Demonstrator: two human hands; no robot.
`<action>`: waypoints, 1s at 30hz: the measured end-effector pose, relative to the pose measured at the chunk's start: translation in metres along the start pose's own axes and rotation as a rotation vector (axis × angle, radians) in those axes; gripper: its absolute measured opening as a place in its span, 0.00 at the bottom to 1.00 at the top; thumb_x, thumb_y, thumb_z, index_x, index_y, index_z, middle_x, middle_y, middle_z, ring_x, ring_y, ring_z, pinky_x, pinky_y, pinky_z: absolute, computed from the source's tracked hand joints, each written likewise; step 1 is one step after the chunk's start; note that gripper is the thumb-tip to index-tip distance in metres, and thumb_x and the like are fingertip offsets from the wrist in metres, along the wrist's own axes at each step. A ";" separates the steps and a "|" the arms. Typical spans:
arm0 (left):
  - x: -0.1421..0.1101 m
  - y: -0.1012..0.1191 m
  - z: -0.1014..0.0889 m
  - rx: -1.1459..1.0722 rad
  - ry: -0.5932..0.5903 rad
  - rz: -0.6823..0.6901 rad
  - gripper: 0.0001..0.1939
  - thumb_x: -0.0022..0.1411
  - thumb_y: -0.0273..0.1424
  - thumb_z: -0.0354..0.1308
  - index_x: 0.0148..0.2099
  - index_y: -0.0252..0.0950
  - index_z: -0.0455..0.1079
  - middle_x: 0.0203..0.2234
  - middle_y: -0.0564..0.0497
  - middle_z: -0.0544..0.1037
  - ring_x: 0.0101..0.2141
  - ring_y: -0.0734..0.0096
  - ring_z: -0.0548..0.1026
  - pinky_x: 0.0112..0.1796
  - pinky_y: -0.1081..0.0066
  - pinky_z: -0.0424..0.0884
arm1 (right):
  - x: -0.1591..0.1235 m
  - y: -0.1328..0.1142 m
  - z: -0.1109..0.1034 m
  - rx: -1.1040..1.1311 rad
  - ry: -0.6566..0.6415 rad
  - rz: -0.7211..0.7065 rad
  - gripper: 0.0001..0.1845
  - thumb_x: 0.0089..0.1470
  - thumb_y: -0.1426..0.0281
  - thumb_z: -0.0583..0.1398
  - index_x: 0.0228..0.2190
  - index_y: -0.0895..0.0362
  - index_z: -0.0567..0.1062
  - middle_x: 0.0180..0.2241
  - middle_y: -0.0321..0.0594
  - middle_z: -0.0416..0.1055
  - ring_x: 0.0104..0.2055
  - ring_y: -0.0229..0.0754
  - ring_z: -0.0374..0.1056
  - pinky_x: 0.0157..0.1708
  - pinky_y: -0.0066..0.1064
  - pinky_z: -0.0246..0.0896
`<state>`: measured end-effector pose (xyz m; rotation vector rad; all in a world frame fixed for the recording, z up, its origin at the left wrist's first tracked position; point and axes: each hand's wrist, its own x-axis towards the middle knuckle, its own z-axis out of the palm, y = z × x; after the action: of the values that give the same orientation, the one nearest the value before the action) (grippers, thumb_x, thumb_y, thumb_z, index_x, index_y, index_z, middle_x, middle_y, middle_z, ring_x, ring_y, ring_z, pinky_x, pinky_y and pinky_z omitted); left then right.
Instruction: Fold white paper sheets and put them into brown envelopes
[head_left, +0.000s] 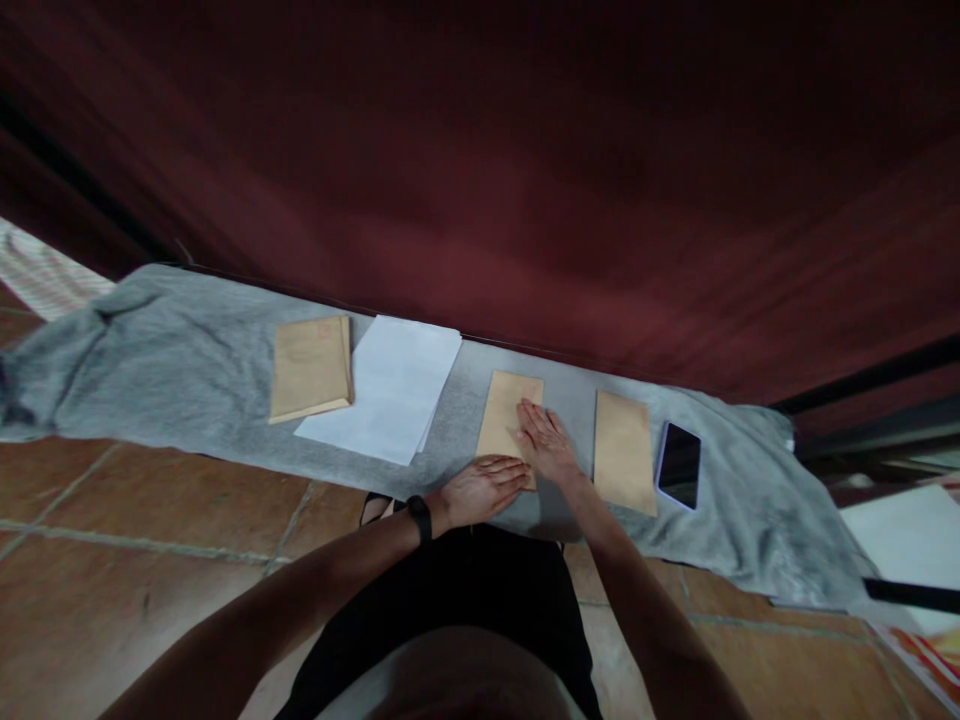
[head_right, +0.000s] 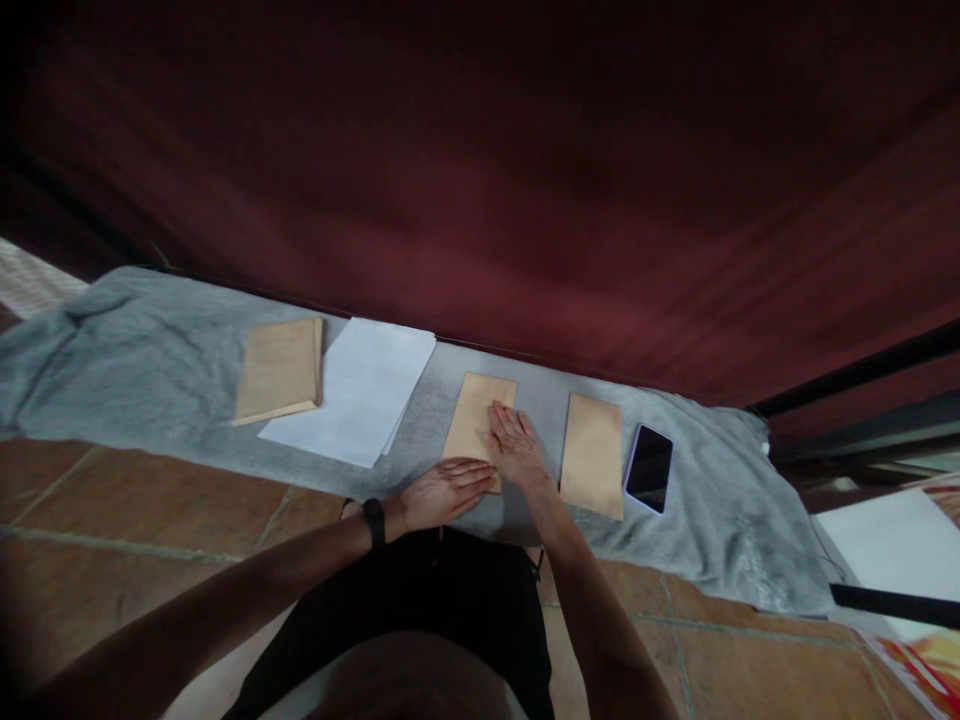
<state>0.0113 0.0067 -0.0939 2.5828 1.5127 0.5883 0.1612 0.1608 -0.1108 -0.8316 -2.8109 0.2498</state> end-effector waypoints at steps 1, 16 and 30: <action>0.000 0.000 0.000 0.000 0.009 0.000 0.17 0.74 0.32 0.47 0.59 0.36 0.69 0.60 0.47 0.73 0.60 0.69 0.69 0.63 0.66 0.61 | -0.003 -0.001 -0.001 0.002 0.000 -0.014 0.30 0.71 0.62 0.42 0.69 0.59 0.52 0.70 0.46 0.50 0.72 0.46 0.47 0.70 0.49 0.40; -0.004 -0.001 -0.002 -0.022 0.098 -0.023 0.13 0.72 0.29 0.50 0.53 0.37 0.73 0.48 0.46 0.80 0.54 0.66 0.75 0.57 0.62 0.70 | -0.048 -0.016 -0.008 0.052 -0.028 -0.141 0.30 0.69 0.67 0.48 0.69 0.56 0.52 0.70 0.45 0.51 0.71 0.45 0.48 0.69 0.50 0.45; -0.033 -0.009 -0.009 0.011 0.166 -0.140 0.14 0.72 0.28 0.50 0.55 0.37 0.73 0.53 0.46 0.78 0.55 0.65 0.75 0.58 0.59 0.71 | -0.064 -0.012 -0.021 0.214 -0.047 -0.148 0.26 0.71 0.65 0.45 0.67 0.48 0.58 0.66 0.39 0.61 0.68 0.42 0.57 0.67 0.48 0.53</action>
<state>-0.0138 -0.0184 -0.0969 2.4635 1.7330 0.7961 0.2128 0.1176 -0.0971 -0.5747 -2.8064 0.5410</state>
